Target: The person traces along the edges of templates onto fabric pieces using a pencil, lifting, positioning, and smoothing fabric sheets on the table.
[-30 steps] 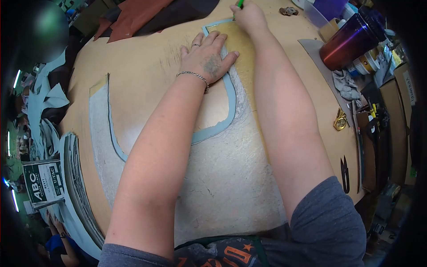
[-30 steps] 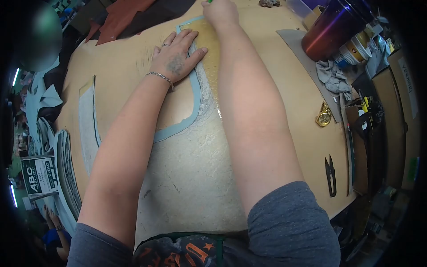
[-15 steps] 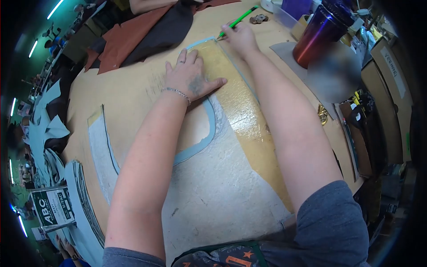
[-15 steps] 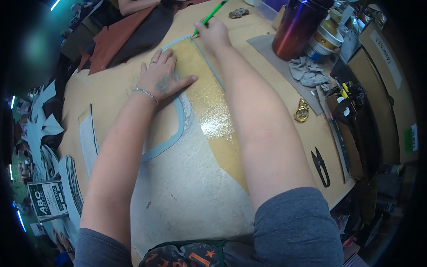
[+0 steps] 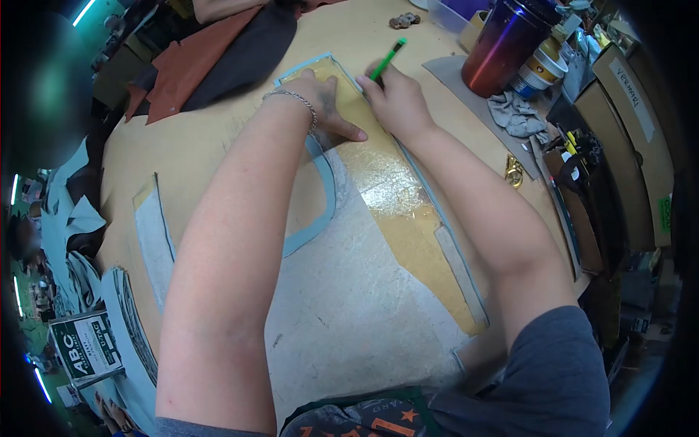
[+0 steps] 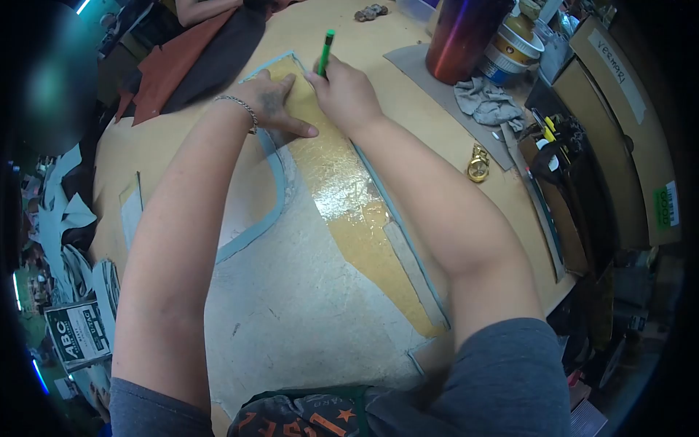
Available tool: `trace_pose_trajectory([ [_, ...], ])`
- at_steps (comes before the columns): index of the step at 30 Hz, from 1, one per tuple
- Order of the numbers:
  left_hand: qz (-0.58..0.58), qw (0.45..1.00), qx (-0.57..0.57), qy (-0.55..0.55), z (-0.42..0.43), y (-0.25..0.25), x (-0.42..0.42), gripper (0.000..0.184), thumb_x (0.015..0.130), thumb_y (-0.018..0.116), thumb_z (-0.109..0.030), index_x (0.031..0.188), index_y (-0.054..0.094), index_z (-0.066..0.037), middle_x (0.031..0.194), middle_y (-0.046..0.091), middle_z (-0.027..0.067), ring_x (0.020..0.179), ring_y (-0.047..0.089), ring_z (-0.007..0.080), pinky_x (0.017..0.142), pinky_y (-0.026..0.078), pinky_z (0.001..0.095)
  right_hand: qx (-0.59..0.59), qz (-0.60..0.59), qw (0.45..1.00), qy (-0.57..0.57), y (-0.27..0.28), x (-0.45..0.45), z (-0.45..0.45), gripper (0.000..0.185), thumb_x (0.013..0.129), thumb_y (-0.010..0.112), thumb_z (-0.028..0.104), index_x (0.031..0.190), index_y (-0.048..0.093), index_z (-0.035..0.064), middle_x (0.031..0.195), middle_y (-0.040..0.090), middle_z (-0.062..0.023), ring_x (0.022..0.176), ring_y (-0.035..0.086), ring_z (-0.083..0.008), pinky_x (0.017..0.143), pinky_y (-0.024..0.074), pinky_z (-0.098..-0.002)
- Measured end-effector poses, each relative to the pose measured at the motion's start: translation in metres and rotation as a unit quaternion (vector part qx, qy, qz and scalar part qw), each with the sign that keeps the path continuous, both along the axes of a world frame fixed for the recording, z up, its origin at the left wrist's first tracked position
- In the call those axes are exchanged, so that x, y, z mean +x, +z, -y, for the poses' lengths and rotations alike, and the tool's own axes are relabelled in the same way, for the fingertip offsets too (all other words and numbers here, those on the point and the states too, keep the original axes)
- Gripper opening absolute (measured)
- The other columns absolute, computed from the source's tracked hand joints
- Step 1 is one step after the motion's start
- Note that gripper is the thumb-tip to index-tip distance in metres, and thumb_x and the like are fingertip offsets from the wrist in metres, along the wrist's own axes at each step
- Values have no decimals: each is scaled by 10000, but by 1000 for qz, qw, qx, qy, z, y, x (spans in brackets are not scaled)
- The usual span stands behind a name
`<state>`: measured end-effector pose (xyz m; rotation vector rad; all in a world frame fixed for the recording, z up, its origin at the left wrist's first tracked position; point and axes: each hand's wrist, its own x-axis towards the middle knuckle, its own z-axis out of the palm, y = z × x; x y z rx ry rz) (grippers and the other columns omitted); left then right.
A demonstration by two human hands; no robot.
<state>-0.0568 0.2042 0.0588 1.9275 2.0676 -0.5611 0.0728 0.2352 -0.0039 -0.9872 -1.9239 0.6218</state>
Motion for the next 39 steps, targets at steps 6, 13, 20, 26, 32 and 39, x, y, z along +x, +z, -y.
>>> trace_pose_trajectory([
  [6,13,999,26,-20,1,-1,-2,1122,495,662,-650,1323,243,-20,1255,316,273,1162,377,345,929,368,337,-76,66,994,30,15,101,115,143,812,543,161,826,511,22,702,546,-151,650,547,-321,593,432,-369],
  [13,-11,997,66,-42,5,-8,1,1065,527,624,-667,1314,277,-39,1215,386,226,1141,409,339,935,376,357,-42,124,991,17,32,202,246,132,734,607,14,822,509,15,706,542,-116,616,540,-269,583,437,-331],
  [20,-14,999,25,-40,-4,-9,-5,1115,514,637,-670,1325,231,-22,1285,275,274,1178,352,356,966,329,340,-82,33,996,29,45,206,222,84,817,538,32,885,503,-2,804,551,-89,724,550,-157,637,445,-261],
  [26,35,999,6,30,0,-2,-2,1156,443,687,-665,1333,235,-83,1319,260,205,1195,345,326,955,347,378,-165,-175,968,70,-17,60,36,186,833,549,165,873,541,-16,734,563,-54,679,554,-108,628,445,-242],
  [32,18,1000,6,21,1,-2,0,1179,419,674,-697,1331,243,-87,1279,307,192,1155,391,323,905,396,384,-98,-135,986,12,-19,-35,-67,243,792,569,253,908,582,40,755,620,-131,735,610,-248,672,466,-332],
  [39,10,1000,0,28,-4,-6,0,1161,414,673,-698,1324,271,-99,1290,317,172,1161,400,310,909,394,408,-74,-76,994,7,-21,-50,-79,237,789,567,256,892,583,43,805,615,-148,795,592,-285,721,457,-355],
])
